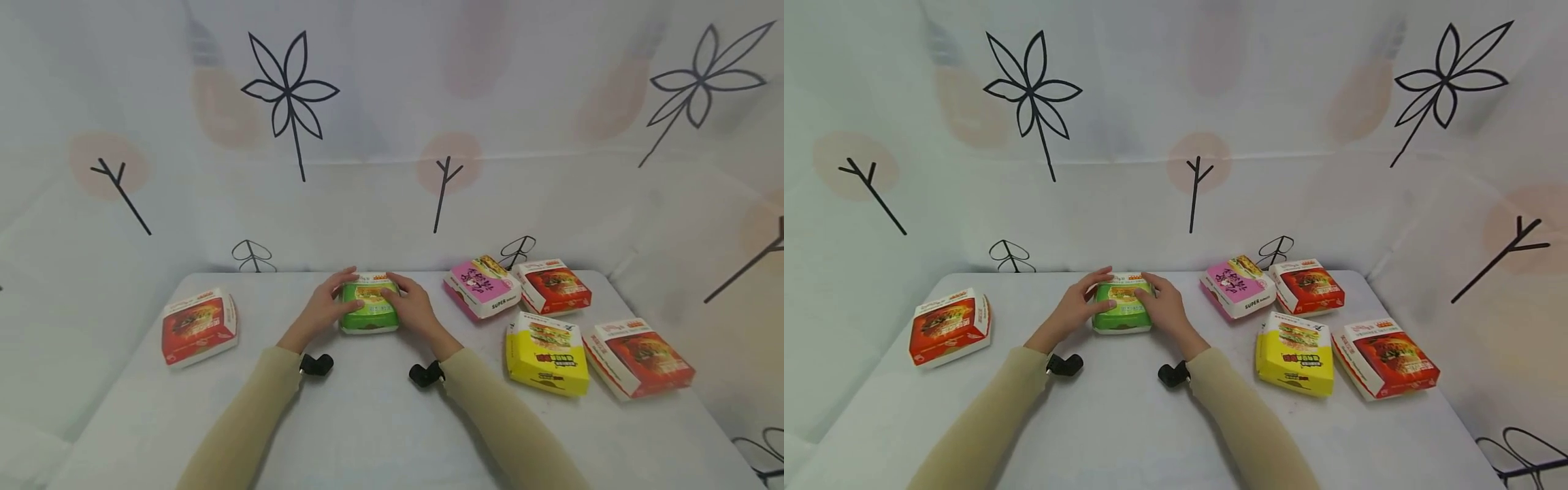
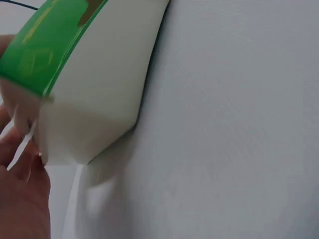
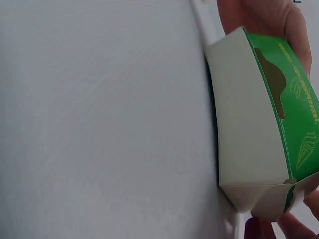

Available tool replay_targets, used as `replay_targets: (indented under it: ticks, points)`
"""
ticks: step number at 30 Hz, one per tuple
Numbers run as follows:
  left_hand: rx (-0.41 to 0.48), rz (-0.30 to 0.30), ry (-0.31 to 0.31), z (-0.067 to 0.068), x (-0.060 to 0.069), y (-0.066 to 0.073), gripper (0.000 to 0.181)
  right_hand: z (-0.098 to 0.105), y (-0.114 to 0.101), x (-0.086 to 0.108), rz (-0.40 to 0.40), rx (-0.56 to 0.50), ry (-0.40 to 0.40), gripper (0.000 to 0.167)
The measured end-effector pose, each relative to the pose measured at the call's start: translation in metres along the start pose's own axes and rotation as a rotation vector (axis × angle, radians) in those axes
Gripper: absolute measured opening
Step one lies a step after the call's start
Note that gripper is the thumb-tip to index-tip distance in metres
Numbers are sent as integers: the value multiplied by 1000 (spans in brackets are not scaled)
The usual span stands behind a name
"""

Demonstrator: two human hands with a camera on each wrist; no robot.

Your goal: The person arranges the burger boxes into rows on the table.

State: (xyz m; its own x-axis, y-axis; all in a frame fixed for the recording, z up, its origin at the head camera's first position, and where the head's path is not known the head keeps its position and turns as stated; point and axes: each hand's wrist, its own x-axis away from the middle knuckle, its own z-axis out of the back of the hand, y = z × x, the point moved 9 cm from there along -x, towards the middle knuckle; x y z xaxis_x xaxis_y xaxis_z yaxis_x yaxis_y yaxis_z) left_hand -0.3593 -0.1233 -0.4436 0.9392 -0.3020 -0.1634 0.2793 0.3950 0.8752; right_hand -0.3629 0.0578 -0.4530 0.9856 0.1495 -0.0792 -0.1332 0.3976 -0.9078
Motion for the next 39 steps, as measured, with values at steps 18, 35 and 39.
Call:
replay_targets:
  ticks: [18,35,39]
  points:
    - [36,205,109,0,2,-13,75,-2,0,-7,-21,-12,-5,51]
    - [26,202,79,0,4,-15,74,6,7,-1,-57,-57,-42,46]
    - [0,210,97,5,4,-13,71,10,8,1,-73,-52,-21,46]
